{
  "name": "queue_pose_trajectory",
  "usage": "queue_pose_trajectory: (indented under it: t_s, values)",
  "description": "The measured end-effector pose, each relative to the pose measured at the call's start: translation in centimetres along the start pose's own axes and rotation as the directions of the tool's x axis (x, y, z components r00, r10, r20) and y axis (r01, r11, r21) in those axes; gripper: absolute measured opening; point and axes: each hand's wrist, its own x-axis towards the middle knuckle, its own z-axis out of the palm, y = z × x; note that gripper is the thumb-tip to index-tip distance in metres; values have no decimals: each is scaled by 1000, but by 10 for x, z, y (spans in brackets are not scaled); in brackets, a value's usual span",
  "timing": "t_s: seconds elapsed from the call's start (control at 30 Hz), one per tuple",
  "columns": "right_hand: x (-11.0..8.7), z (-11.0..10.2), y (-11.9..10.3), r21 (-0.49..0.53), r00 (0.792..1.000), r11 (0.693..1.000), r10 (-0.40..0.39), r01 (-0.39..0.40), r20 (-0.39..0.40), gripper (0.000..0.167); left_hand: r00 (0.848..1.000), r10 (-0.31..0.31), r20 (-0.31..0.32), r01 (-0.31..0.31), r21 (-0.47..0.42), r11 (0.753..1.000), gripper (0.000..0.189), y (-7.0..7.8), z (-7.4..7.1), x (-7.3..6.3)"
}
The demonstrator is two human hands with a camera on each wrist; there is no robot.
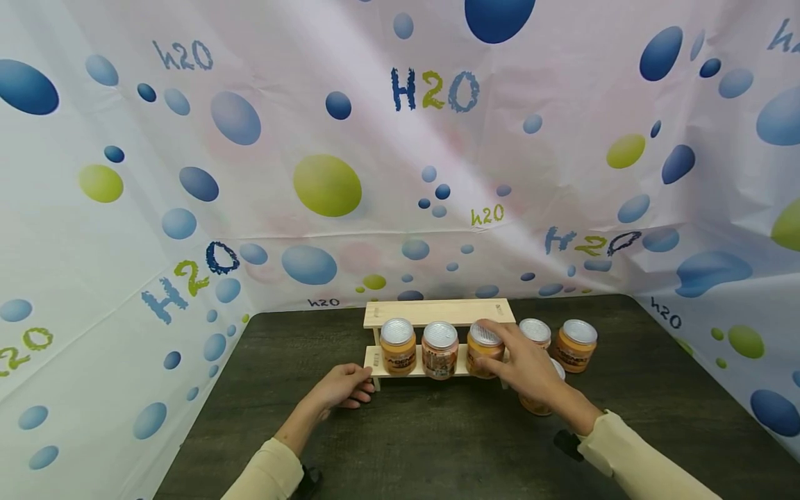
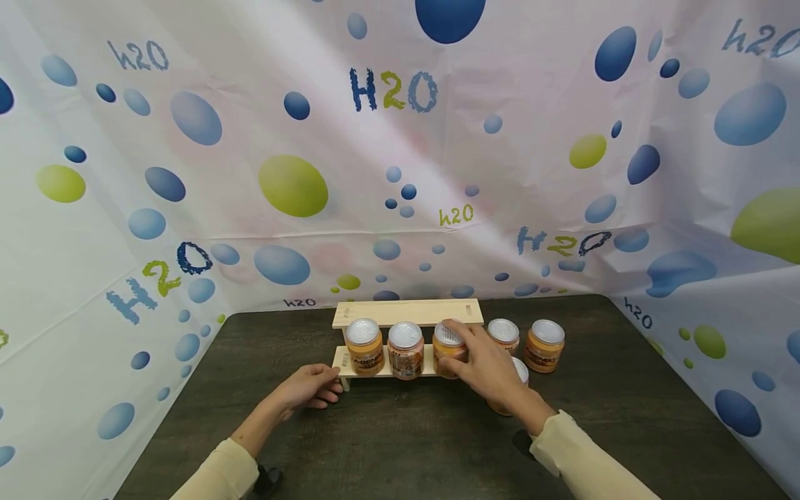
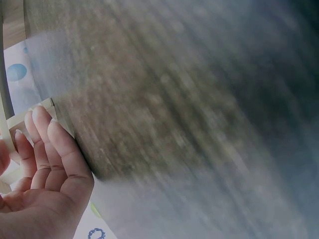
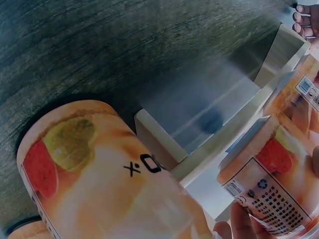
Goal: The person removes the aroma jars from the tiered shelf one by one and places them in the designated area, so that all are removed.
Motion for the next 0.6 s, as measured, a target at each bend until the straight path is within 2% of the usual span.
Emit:
queue_pose_trajectory:
  t_s: [0.33, 0.6]
  values:
    - [0, -8, -1, -28, 999, 999, -26, 26, -27, 66, 1000, -4, 3, 4, -1, 1000, 37, 0, 0, 0]
    - [0, -16, -1, -1, 1000, 1000, -18, 18, 1, 67, 1000, 0, 9, 0, -6, 1000, 38, 1, 0, 0]
